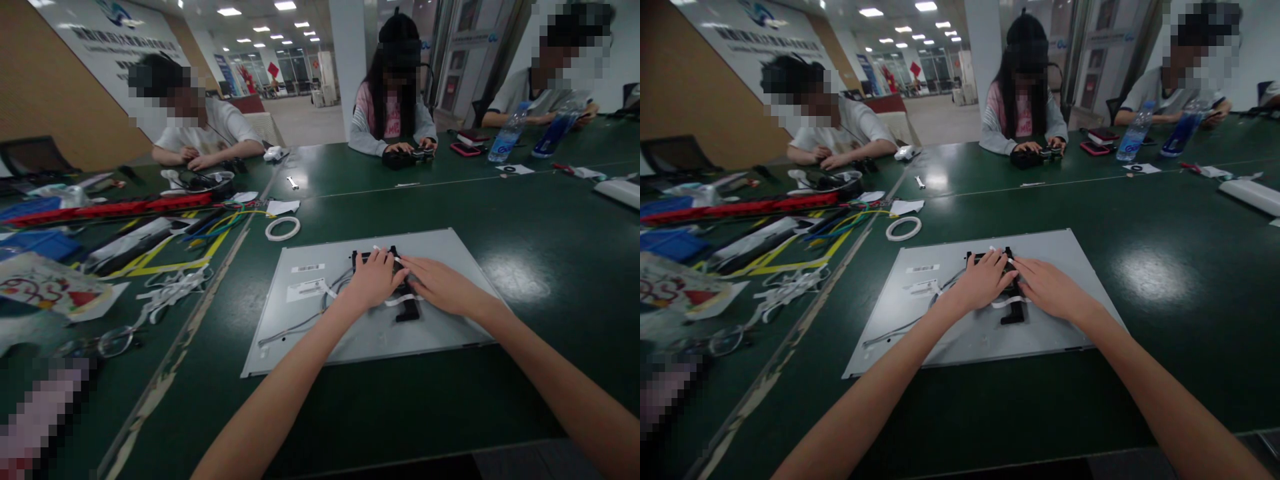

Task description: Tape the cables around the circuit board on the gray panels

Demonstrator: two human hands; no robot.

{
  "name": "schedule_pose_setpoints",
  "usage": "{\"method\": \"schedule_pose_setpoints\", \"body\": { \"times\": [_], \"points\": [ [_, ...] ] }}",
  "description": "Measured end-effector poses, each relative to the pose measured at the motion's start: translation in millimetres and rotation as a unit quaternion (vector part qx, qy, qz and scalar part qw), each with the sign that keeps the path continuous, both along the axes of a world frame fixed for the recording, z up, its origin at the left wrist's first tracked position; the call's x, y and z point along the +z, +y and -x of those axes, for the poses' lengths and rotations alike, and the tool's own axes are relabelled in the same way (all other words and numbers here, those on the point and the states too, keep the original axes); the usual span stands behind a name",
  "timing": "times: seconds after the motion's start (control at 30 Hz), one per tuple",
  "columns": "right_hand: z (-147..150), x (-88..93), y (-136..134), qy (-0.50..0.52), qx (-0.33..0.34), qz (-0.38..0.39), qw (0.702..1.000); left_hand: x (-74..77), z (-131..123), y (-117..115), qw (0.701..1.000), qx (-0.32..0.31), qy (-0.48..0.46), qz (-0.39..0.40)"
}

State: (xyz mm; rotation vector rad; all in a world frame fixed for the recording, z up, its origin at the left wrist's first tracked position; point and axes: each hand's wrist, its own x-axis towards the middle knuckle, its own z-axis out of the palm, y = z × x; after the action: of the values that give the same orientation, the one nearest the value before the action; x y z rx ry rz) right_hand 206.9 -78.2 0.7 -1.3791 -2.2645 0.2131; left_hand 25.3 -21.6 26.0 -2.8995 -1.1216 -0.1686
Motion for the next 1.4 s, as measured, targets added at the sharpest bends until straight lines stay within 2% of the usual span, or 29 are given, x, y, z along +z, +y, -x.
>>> {"method": "schedule_pose_setpoints", "body": {
  "times": [0.23,0.53,0.77,1.07,1.4],
  "points": [
    [1,-0.5,-2,-0.04,-0.009,0.004,0.999,1.7,4,1,1.0,-0.022,0.017,0.014],
    [7,6.7,-5,-0.114,-0.014,0.001,0.993,6.4,5,1,0.997,-0.043,0.056,-0.014],
    [4,4.4,-4,-0.105,-0.011,0.011,0.994,8.5,6,2,0.996,-0.052,0.07,-0.012],
    [2,-0.3,-4,-0.098,-0.019,0.012,0.995,5.5,14,14,0.992,-0.091,0.066,0.051],
    [7,-0.2,-7,-0.15,-0.029,-0.011,0.988,5.5,13,12,0.992,-0.086,0.066,0.063]
  ]
}}
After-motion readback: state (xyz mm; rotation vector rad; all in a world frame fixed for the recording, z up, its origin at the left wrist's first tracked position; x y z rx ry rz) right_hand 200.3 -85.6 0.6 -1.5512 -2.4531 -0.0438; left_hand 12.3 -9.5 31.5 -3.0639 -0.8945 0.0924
